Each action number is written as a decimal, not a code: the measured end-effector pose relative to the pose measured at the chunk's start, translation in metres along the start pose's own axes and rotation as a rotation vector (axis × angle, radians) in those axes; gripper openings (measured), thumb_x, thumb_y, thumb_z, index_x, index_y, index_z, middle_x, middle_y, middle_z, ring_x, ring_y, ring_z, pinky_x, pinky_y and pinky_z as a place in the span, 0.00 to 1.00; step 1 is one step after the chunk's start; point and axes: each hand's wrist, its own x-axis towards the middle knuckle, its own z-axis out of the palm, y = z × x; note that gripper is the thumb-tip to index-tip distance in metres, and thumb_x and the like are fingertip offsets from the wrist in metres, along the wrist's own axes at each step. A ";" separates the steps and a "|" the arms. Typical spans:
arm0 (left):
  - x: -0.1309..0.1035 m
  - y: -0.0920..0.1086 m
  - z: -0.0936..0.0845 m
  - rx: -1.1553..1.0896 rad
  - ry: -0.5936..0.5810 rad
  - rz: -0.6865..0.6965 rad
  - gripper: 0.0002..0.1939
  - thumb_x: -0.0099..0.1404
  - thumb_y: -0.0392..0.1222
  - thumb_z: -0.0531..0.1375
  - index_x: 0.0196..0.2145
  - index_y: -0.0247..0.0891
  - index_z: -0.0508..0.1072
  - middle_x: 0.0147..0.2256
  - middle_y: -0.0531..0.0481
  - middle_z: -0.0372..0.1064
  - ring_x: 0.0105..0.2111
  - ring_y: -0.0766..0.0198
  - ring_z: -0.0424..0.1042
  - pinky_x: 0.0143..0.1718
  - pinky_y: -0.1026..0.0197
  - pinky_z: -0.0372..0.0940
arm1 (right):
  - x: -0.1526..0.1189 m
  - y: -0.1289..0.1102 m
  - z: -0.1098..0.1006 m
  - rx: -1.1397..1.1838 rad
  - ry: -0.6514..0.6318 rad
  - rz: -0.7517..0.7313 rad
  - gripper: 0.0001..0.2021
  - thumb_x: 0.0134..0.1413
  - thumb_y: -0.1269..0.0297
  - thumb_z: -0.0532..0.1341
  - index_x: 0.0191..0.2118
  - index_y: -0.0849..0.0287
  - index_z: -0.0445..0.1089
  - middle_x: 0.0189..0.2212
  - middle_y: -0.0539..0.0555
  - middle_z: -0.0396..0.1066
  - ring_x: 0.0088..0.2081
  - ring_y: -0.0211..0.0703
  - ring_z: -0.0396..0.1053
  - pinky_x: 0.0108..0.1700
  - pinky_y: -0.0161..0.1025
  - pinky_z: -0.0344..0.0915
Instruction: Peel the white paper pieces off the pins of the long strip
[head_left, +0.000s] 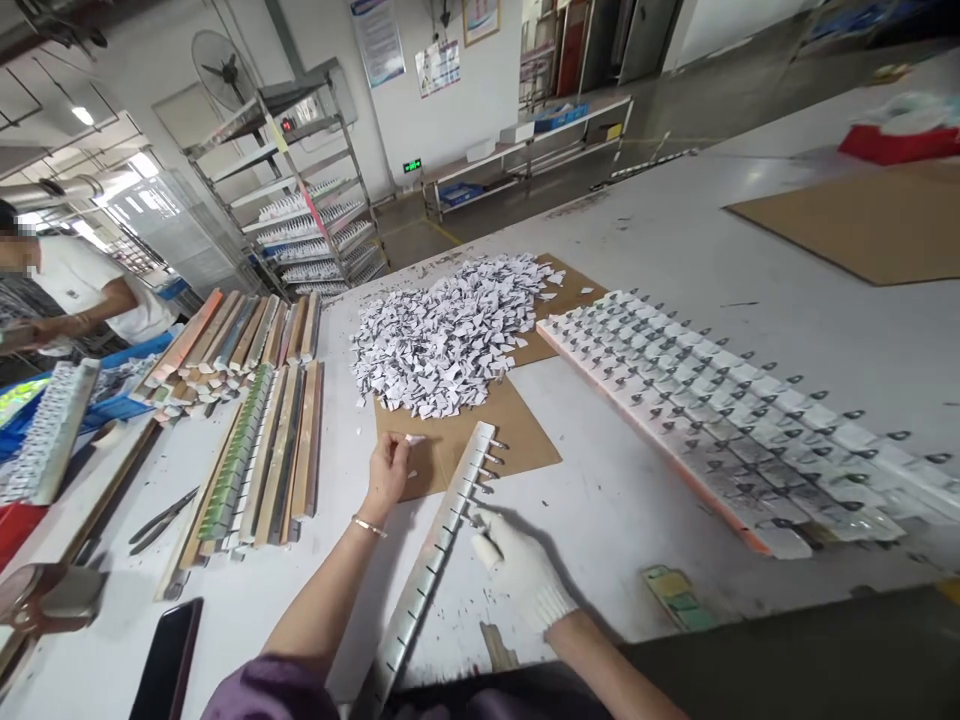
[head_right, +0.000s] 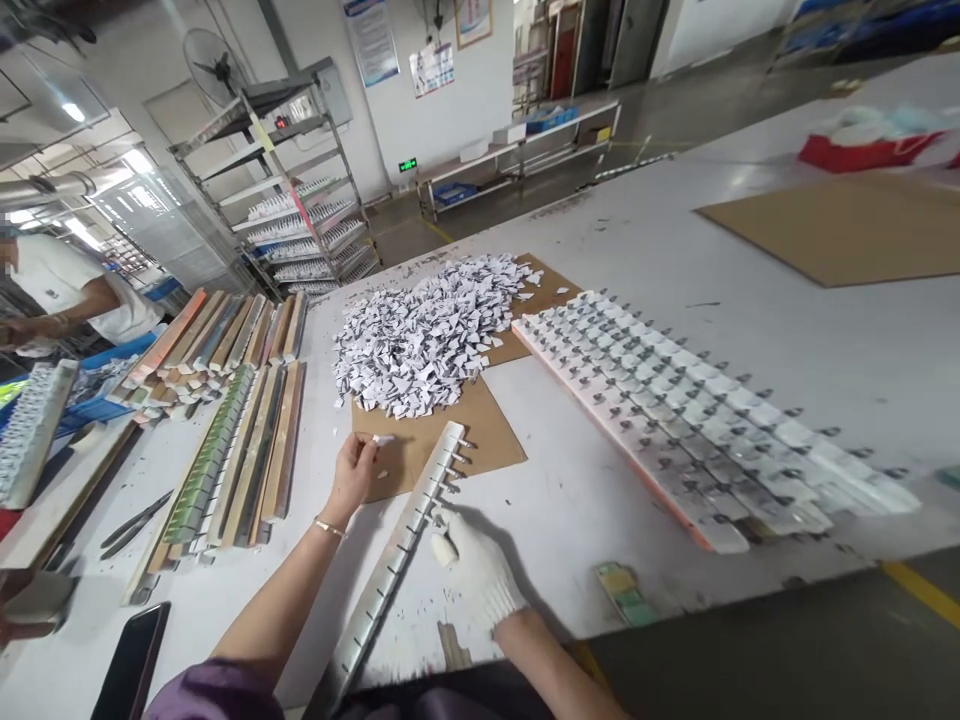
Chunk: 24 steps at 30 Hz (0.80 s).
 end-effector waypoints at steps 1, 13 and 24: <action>-0.017 0.005 -0.005 -0.074 -0.046 -0.041 0.16 0.70 0.55 0.53 0.35 0.39 0.65 0.28 0.53 0.68 0.28 0.64 0.68 0.34 0.60 0.66 | -0.001 -0.005 -0.004 0.049 0.022 0.005 0.19 0.63 0.62 0.52 0.57 0.55 0.69 0.52 0.56 0.76 0.53 0.47 0.73 0.55 0.42 0.67; -0.145 0.052 -0.029 -0.455 -0.388 -0.272 0.18 0.66 0.55 0.63 0.40 0.37 0.71 0.26 0.56 0.64 0.26 0.68 0.63 0.30 0.64 0.59 | -0.029 -0.060 -0.017 -0.063 -0.256 -0.145 0.15 0.65 0.59 0.50 0.42 0.56 0.74 0.37 0.53 0.78 0.38 0.42 0.73 0.39 0.36 0.62; -0.170 0.050 -0.006 -0.223 -0.120 -0.183 0.15 0.68 0.53 0.60 0.34 0.38 0.78 0.31 0.46 0.74 0.32 0.60 0.70 0.38 0.58 0.64 | -0.044 -0.056 -0.019 -0.494 -0.372 -0.095 0.13 0.66 0.60 0.52 0.44 0.59 0.72 0.36 0.57 0.78 0.37 0.46 0.75 0.32 0.39 0.54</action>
